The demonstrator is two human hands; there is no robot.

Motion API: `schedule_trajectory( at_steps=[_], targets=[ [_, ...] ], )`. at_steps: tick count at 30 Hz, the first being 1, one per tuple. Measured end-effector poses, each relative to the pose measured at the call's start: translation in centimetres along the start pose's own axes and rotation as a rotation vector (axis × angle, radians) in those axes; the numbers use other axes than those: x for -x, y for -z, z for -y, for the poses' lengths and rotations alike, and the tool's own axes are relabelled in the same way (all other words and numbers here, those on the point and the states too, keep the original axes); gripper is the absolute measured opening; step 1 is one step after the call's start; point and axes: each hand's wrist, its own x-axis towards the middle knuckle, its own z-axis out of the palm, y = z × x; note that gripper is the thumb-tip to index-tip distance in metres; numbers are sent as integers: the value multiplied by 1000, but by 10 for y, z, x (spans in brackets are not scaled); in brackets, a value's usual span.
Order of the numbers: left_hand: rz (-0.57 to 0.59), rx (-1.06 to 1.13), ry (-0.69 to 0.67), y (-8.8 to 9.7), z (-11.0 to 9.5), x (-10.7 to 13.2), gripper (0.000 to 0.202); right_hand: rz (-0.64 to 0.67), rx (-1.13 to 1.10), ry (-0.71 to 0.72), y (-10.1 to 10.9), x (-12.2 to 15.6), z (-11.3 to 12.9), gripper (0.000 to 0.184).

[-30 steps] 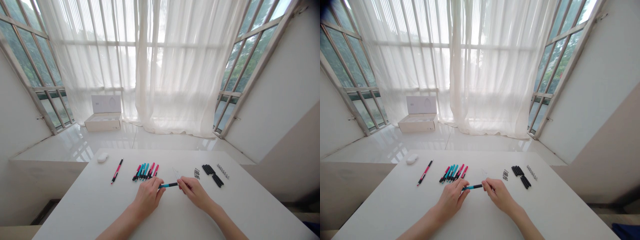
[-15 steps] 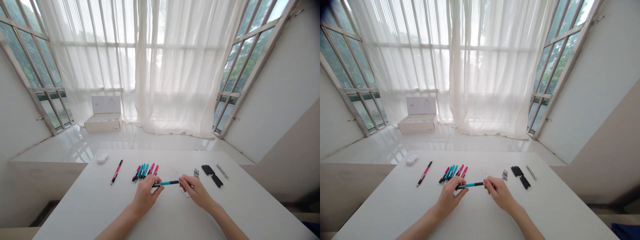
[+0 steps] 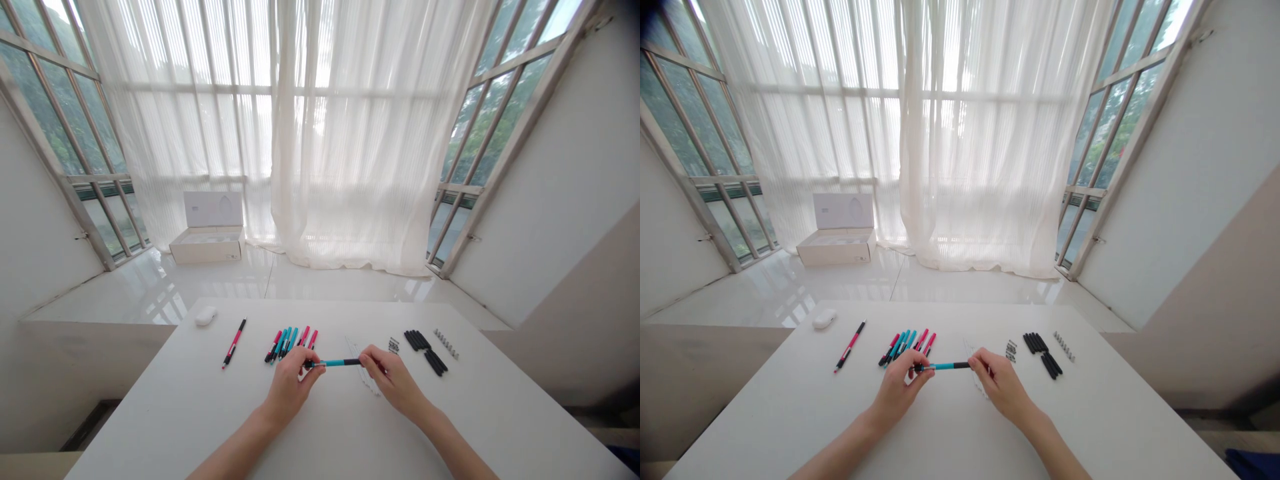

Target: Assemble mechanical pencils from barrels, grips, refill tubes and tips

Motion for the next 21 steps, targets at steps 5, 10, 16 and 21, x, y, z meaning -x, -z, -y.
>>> schedule_trajectory(
  at_steps=[5, 10, 16, 21],
  targets=[
    [-12, -6, -153, 4, -3, -2, 15, 11, 39, 23, 3, 0, 2, 48],
    [55, -128, -241, 9, -7, -1, 11, 7, 25, 24, 2, -1, -3, 49],
    [263, -308, -256, 6, -19, 5, 5, 44, -26, 40, -7, 1, -2, 52],
    [228, -369, -207, 35, -13, -15, 9, 12, -102, 28, -5, 3, 1, 51]
  ],
)
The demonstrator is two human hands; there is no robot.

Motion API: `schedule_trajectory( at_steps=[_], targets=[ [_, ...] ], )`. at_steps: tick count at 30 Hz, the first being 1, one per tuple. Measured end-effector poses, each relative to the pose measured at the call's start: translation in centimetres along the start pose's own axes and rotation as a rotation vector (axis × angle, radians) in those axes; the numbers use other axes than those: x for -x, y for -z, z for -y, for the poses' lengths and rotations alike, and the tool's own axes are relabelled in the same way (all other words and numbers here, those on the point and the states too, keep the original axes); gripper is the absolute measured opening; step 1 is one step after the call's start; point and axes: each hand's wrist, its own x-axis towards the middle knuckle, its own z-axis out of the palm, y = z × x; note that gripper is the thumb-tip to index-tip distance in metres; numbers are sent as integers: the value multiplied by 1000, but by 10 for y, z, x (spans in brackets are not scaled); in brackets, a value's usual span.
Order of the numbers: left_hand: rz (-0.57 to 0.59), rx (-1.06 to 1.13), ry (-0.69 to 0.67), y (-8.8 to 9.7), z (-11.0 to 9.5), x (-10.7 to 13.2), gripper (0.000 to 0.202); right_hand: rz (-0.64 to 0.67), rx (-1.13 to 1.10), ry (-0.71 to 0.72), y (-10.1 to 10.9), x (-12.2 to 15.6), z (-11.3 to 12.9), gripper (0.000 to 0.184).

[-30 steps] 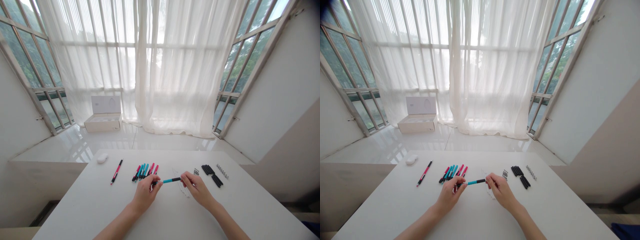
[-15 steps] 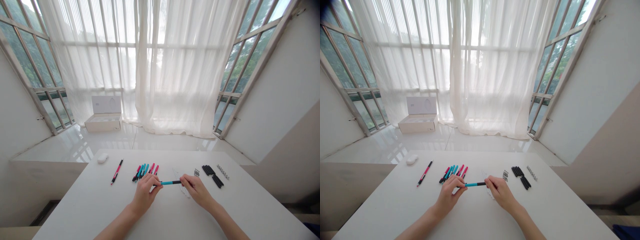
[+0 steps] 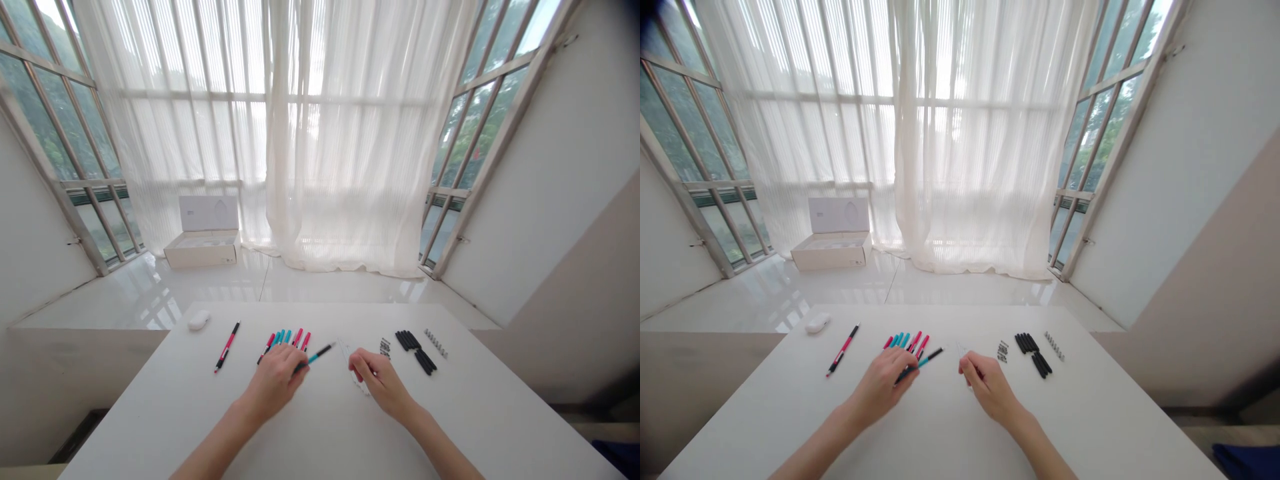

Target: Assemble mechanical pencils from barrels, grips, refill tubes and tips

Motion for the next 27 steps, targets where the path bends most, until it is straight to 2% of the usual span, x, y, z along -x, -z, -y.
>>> schedule_trajectory(
  at_steps=[2, 4, 8, 10, 14, 19, 23, 27],
  targets=[
    [-30, -61, 157, 21, 22, -3, 10, -74, 15, -8, 5, -1, -1, 49],
    [-10, -155, 354, 44, 48, -2, 15, -155, 81, -10, 10, -3, -4, 47],
    [113, -404, 675, 78, 90, 9, 16, -236, 344, 12, 16, -5, -14, 41],
    [190, -464, 757, 86, 101, 15, 13, -235, 449, 15, 16, -5, -19, 39],
    [279, -481, 802, 88, 108, 22, 11, -190, 550, 5, 15, -5, -23, 35],
    [397, -402, 814, 82, 110, 23, 13, -154, 610, -25, 15, -5, -24, 36],
    [447, -440, 781, 81, 109, 24, 8, -149, 629, -46, 17, -6, -25, 35],
    [474, -415, 812, 84, 107, 25, 9, -154, 633, -48, 19, -6, -26, 35]
  ],
)
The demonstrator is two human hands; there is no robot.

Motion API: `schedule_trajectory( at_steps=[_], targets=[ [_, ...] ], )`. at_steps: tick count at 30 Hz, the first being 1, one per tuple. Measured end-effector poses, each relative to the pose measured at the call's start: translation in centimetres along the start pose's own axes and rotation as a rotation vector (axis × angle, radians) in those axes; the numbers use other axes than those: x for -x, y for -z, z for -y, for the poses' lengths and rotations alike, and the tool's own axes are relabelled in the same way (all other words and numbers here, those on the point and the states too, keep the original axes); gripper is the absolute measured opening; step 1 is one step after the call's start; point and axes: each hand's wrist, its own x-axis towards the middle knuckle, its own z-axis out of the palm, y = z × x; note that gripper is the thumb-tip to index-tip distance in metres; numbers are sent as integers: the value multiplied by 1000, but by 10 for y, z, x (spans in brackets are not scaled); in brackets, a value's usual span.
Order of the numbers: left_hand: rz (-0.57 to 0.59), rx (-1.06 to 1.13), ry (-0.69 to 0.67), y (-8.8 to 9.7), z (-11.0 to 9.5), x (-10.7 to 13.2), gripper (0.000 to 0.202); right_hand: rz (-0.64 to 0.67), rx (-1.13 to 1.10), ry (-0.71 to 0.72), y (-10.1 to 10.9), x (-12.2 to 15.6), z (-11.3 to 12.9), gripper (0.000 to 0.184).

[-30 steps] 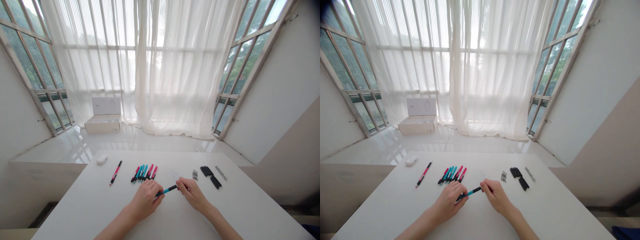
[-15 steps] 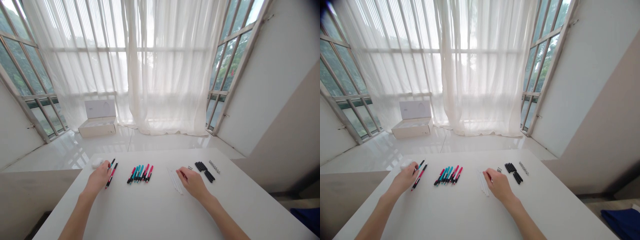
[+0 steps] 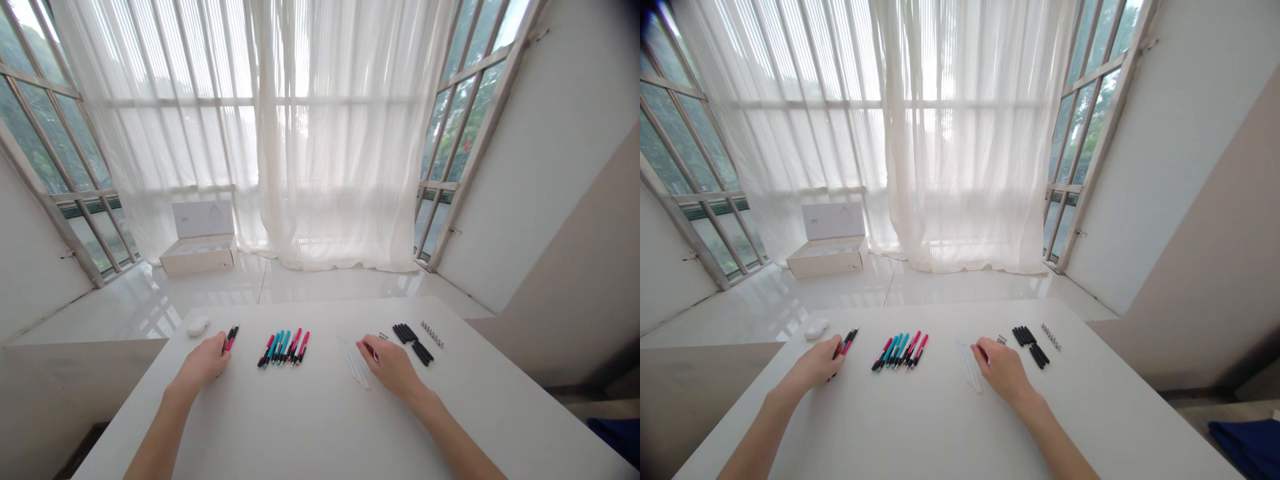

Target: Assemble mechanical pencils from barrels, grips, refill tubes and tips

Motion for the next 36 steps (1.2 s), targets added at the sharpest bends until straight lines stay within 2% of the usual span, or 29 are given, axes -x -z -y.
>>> schedule_trajectory(
  at_steps=[10, 14, 17, 20, 23, 29, 36],
  targets=[
    [-37, -77, -7, 6, -3, 5, 10, 4, 15, -2, -2, -1, -5, 34],
    [-195, -54, -15, 10, -20, 9, 12, 40, 13, -16, -3, 0, -6, 34],
    [-276, 58, -157, 3, -41, 10, 15, 84, -13, -12, -3, 0, -5, 32],
    [-250, 134, -337, -13, -62, 11, 19, 140, -60, 7, -1, 0, -5, 29],
    [-244, 140, -418, -27, -73, 11, 23, 192, -86, 24, 1, 2, -4, 31],
    [-217, 81, -382, -36, -75, 11, 32, 251, -79, 33, 2, 2, -1, 31],
    [-247, 42, -333, -37, -76, 10, 26, 200, -3, 2, 3, 0, -5, 24]
  ],
)
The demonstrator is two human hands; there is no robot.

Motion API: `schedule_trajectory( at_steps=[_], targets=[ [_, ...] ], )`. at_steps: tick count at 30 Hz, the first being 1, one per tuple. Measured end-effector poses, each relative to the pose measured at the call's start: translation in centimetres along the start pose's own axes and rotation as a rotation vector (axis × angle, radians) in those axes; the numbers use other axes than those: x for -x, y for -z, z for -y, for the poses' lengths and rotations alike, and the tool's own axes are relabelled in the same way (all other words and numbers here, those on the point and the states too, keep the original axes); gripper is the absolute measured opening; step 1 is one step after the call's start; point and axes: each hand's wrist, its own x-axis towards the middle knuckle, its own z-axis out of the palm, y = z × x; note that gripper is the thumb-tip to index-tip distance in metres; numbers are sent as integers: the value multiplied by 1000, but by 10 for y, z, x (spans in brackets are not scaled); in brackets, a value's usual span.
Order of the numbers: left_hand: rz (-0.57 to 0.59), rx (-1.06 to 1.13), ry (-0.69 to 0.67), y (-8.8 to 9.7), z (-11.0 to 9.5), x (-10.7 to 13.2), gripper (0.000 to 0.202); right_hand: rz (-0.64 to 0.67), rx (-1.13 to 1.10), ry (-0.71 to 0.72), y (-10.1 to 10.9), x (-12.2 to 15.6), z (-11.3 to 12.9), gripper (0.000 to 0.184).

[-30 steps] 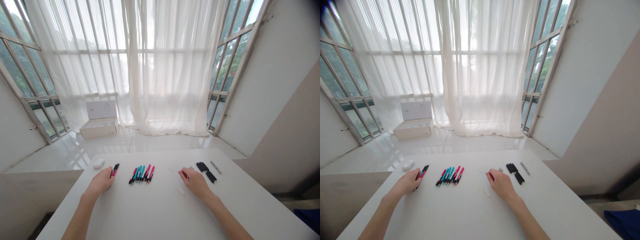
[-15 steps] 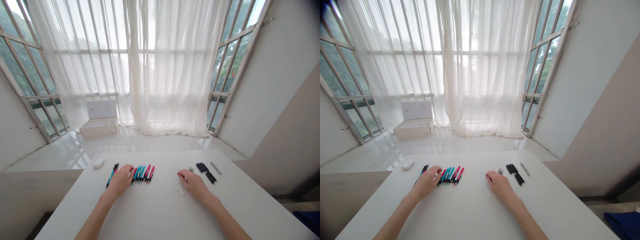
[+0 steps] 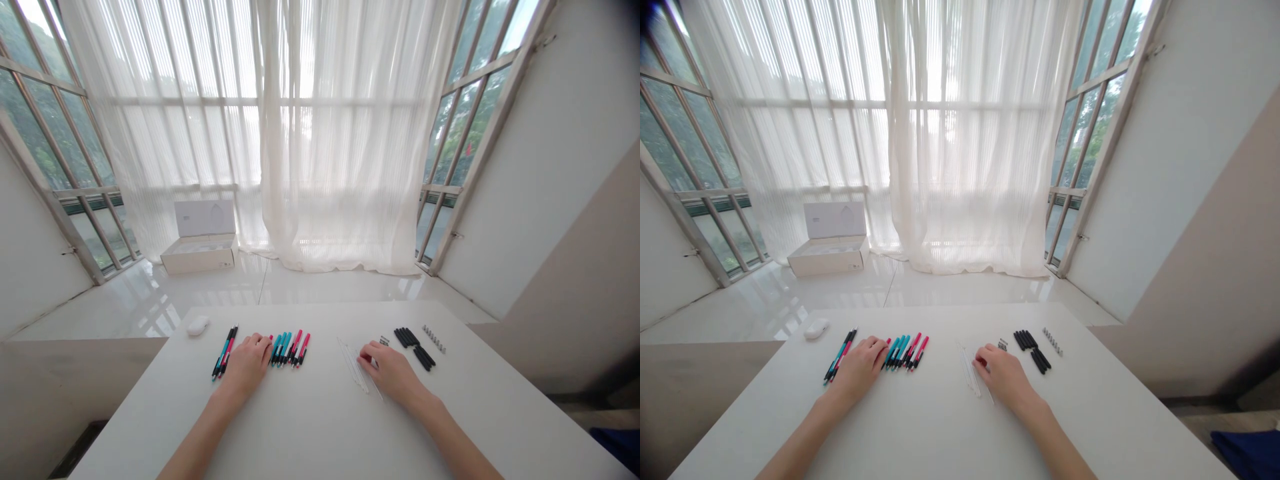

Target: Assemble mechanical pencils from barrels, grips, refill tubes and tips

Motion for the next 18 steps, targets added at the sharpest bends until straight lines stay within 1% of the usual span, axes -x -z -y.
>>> schedule_trajectory(
  at_steps=[4, 8, 10, 12, 14, 18],
  targets=[
    [-1, -38, 63, -1, 0, 0, 22, -14, 9, -50, 1, 0, 0, 22],
    [11, -85, 67, -2, 2, -1, 20, -26, 18, -113, 0, -1, -2, 22],
    [0, -100, 62, -3, 3, -1, 21, -18, 21, -130, -1, -1, -3, 22],
    [-41, -99, 45, -5, 3, -2, 22, -6, 30, -130, -1, -1, -2, 23],
    [-110, -81, 11, -6, 3, -2, 24, 5, 49, -130, -1, -1, -1, 24],
    [-262, 3, -103, -1, -3, 0, 26, 16, 89, -139, 0, 0, 4, 27]
  ],
)
